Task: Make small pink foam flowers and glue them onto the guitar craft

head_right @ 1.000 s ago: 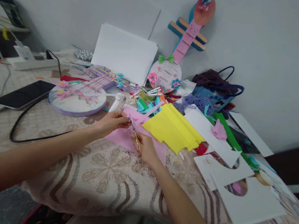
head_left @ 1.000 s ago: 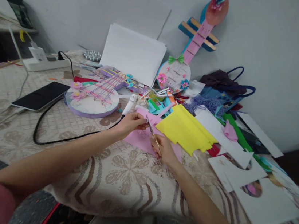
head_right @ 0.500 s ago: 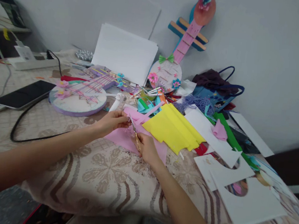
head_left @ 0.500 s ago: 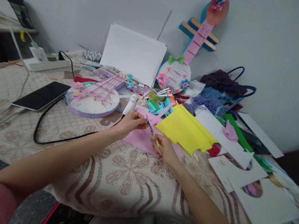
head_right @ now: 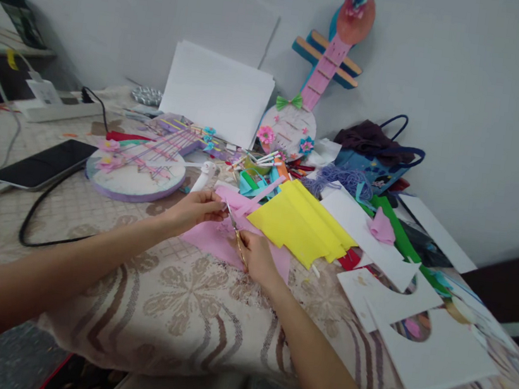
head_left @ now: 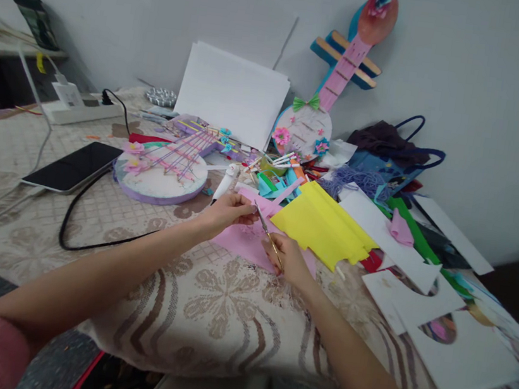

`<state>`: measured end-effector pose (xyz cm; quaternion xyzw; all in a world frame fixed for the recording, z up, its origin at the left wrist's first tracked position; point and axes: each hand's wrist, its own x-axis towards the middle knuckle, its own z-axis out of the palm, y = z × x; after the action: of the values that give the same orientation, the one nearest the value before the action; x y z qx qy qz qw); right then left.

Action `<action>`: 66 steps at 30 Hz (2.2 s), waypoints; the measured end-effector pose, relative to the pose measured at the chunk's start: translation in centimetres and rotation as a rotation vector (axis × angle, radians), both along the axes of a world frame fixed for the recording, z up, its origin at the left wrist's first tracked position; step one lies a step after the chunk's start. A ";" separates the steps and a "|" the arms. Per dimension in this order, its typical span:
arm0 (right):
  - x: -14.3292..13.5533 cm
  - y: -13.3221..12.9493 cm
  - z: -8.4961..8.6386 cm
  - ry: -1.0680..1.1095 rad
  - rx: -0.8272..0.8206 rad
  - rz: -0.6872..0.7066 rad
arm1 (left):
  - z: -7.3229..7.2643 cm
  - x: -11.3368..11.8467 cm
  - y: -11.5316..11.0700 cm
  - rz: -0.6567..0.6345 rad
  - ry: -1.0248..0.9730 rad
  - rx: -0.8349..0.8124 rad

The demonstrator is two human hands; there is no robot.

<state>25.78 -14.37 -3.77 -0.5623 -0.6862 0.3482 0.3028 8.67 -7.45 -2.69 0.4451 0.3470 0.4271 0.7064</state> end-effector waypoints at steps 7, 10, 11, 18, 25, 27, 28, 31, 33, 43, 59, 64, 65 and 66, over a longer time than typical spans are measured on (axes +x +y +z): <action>0.3 0.1 -0.8 0.138 -0.084 0.015 | -0.1 0.0 0.0 -0.025 0.001 -0.019; 0.4 0.1 -0.9 0.199 -0.122 0.054 | 0.0 0.0 0.0 -0.036 0.016 -0.025; 0.4 0.0 -0.8 0.210 -0.131 0.064 | 0.1 0.0 0.0 -0.040 0.020 -0.027; 0.1 -0.2 -0.4 0.219 -0.144 0.049 | -0.2 0.0 0.0 -0.050 0.001 -0.014; 0.0 -0.1 -0.7 0.165 -0.089 0.025 | -0.3 0.2 -0.1 -0.017 -0.013 -0.033; 0.1 0.0 -0.9 0.151 -0.082 0.022 | -0.2 0.2 -0.1 -0.017 -0.013 -0.041; 0.1 0.1 -1.0 0.146 -0.082 0.020 | -0.2 0.2 -0.1 -0.018 -0.014 -0.044; 0.2 0.2 -1.2 0.138 -0.082 0.017 | -0.3 0.2 -0.1 -0.010 -0.022 -0.046; 0.2 0.2 -1.2 0.133 -0.081 0.019 | -0.4 0.2 -0.1 -0.005 -0.028 -0.046; 0.6 0.0 -0.6 0.118 -0.081 0.038 | -0.2 -0.1 0.1 -0.061 -0.031 -0.050; 1.3 0.0 -0.3 0.036 -0.065 0.049 | -0.2 -0.8 1.0 -0.197 -0.027 -0.021; 1.2 0.0 -0.1 0.067 -0.064 0.056 | -0.5 -0.9 1.3 -0.207 -0.028 -0.008; 1.2 0.0 -0.1 0.092 -0.073 0.051 | -0.5 -0.8 1.3 -0.211 -0.033 -0.004; 1.1 0.0 -0.1 0.127 -0.091 0.041 | -0.6 -0.8 1.4 -0.214 -0.037 -0.002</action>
<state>26.86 -14.35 -3.87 -0.5383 -0.6603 0.4201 0.3127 7.84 -6.09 -3.27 0.4712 0.2847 0.3570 0.7546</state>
